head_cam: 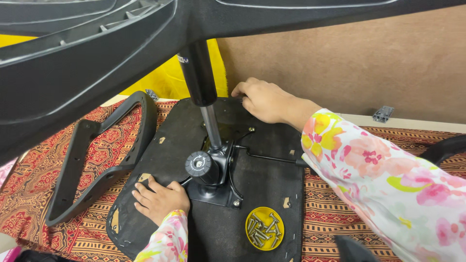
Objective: The person uses a screwdriver to tighten screws on the underside of an inverted chair seat, securing the central gas lift mechanism to the seat base. The person holds the seat steady with one hand while turning the screwdriver with the other.
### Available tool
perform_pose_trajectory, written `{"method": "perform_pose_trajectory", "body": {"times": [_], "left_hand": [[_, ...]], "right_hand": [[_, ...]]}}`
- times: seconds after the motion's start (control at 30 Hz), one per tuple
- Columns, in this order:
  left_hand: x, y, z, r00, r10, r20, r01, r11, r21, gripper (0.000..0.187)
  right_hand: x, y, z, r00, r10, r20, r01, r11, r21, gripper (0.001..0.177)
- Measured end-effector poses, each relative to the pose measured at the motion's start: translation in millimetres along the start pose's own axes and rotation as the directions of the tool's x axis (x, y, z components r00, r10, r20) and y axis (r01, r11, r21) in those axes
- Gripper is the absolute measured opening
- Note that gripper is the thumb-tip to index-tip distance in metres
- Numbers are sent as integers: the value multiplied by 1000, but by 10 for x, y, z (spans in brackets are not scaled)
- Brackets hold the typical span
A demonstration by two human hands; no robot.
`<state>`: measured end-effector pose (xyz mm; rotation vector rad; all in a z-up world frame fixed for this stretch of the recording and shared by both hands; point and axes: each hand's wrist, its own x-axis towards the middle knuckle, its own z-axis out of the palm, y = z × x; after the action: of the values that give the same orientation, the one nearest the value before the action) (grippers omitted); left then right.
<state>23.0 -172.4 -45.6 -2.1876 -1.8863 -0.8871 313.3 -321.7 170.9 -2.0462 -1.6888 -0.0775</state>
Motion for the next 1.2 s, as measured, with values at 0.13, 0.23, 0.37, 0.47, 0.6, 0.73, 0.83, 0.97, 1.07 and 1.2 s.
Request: {"method": "perform_pose_trajectory", "body": {"times": [0.13, 0.23, 0.37, 0.47, 0.6, 0.73, 0.83, 0.97, 1.07, 1.2], "left_hand": [[19, -3, -35, 999, 9, 30, -9, 1000, -2, 64], [23, 8, -38, 999, 9, 32, -9, 1000, -13, 63], [19, 6, -53, 999, 11, 37, -11, 1000, 0, 63], [23, 12, -50, 999, 15, 38, -15, 1000, 0, 63], [19, 6, -36, 999, 11, 35, -10, 1000, -3, 64], [3, -4, -24, 1000, 12, 22, -12, 1000, 5, 66], [12, 2, -24, 1000, 15, 24, -15, 1000, 7, 66], [17, 9, -25, 999, 8, 32, -8, 1000, 6, 65], [25, 8, -27, 1000, 10, 26, -10, 1000, -2, 66], [12, -1, -34, 999, 20, 35, -20, 1000, -6, 65]], "right_hand": [[24, -66, -99, 997, 65, 35, -62, 995, -79, 29], [50, -47, -108, 990, 139, 37, -133, 983, -126, 29], [65, 61, -23, 998, 64, -22, -65, 997, -48, 33], [109, 125, -18, 1000, -17, -22, 17, 1000, 3, 37], [146, 81, -113, 981, 131, 141, -119, 989, -92, 30], [117, 36, -188, 970, 172, 169, -133, 967, -219, 34], [97, 93, -161, 965, 233, 119, -212, 962, -171, 36], [158, 171, -91, 999, 21, 40, -19, 999, -48, 35], [162, 132, -78, 974, 166, 153, -169, 986, 5, 38], [124, 21, -146, 993, 79, 90, -58, 975, -216, 30]]}}
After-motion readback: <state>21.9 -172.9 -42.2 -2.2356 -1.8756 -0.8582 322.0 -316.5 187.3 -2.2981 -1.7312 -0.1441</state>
